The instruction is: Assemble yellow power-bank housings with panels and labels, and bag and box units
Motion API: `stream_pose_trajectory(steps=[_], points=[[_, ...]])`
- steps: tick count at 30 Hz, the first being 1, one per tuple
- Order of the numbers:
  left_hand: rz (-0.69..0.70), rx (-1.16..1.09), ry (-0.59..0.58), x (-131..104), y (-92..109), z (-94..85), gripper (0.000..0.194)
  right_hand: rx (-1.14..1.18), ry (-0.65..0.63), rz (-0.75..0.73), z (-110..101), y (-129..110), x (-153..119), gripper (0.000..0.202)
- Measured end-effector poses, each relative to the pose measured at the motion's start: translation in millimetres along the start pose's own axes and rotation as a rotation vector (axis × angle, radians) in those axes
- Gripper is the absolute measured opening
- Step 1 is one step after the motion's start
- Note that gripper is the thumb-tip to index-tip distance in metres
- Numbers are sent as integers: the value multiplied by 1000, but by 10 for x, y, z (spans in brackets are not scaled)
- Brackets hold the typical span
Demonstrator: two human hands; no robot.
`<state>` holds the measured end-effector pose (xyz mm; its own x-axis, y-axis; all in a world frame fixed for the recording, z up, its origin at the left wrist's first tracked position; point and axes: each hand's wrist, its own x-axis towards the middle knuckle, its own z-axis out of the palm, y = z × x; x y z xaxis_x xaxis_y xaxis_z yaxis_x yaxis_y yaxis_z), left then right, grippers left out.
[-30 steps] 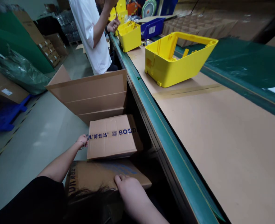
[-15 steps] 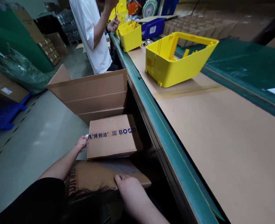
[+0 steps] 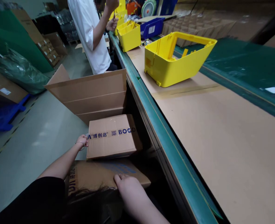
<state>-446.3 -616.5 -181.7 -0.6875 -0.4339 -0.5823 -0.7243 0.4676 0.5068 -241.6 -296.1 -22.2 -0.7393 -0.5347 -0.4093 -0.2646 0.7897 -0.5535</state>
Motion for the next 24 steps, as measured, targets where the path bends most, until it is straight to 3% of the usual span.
stream_pose_trajectory(steps=[16, 24], points=[[69, 123, -72, 16, -98, -139, 31, 4, -27, 0, -38, -20, 4, 45], [82, 152, -118, -75, -132, -199, 30, 11, -17, -16, 28, 4, 18, 35]])
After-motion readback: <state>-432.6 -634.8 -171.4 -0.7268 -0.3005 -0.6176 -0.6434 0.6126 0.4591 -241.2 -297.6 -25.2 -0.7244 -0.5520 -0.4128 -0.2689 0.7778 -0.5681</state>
